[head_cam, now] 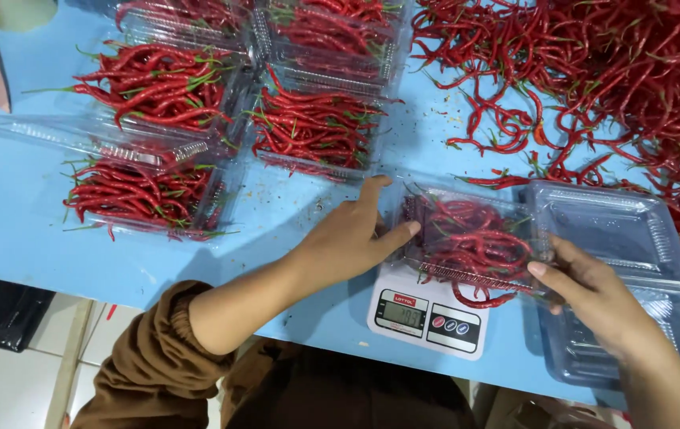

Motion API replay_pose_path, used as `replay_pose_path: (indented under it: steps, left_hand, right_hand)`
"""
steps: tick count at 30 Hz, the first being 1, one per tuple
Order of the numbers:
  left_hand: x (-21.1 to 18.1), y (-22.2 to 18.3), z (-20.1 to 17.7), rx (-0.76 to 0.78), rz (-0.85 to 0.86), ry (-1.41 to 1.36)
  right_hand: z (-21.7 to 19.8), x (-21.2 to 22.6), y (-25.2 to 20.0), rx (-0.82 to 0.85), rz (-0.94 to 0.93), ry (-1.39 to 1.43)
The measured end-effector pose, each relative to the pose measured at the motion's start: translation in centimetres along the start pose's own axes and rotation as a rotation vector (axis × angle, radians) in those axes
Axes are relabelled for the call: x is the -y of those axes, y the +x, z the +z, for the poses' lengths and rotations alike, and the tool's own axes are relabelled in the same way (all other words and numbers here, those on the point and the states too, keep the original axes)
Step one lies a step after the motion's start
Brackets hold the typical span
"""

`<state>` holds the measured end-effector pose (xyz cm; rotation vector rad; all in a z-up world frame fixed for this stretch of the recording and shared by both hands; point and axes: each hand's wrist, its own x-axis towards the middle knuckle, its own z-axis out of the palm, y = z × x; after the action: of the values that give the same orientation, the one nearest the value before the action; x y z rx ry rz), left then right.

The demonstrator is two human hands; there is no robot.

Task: The person sorts red chili peppers by hand, places them onto a digital scale to check their weight, and then transfers them into plastic containers.

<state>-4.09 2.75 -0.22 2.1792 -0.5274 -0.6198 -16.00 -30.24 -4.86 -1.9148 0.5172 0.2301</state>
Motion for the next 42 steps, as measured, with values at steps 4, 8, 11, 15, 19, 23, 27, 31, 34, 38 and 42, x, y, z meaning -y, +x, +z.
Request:
replay_pose_path:
  steps: [4, 8, 11, 15, 19, 23, 27, 31, 34, 38, 42]
  left_hand:
    - [0.8, -0.2, 0.8, 0.005, -0.005, -0.125]
    - [1.5, -1.0, 1.4, -0.016, 0.12, -0.158]
    - [0.1, -2.3, -0.1, -0.035, 0.179, -0.181]
    - [-2.8, -3.5, -3.6, -0.19, 0.277, -0.135]
    - [-3.4, -1.9, -6.5, -0.239, 0.308, -0.156]
    - [-2.6, -0.7, -9.2, -0.265, 0.423, -0.075]
    - [-2.5, 0.3, -11.9, -0.216, 0.445, 0.032]
    - [-2.7, 1.6, -13.4, -0.193, 0.416, 0.009]
    - [-1.7, 2.8, -13.5, -0.212, 0.405, -0.101]
    - [-1.0, 1.6, -12.6, -0.25, 0.463, -0.027]
    - [-2.3, -1.6, -11.8, -0.214, 0.284, 0.029]
  right_hand:
    - [0.2, -0.2, -0.1, 0.0, -0.034, 0.055]
    - [0.9, 1.6, -1.5, -0.077, -0.037, 0.098]
    - [0.8, 4.2, -2.9, -0.102, 0.022, 0.263]
    - [2.6, 11.5, -4.9, -0.161, 0.191, 0.411]
    - [5.0, 16.1, -4.3, -0.113, 0.142, 0.505]
    - [5.4, 16.1, -1.2, -0.087, 0.017, 0.543]
    - [6.3, 16.8, 1.1, -0.08, -0.014, 0.605]
    - [6.5, 17.0, 2.9, -0.046, -0.036, 0.669]
    - [6.8, 18.0, 3.3, -0.02, -0.086, 0.628]
    - [8.1, 20.3, 2.1, -0.056, 0.001, 0.62]
    - [7.9, 18.9, 2.7, -0.029, 0.007, 0.676]
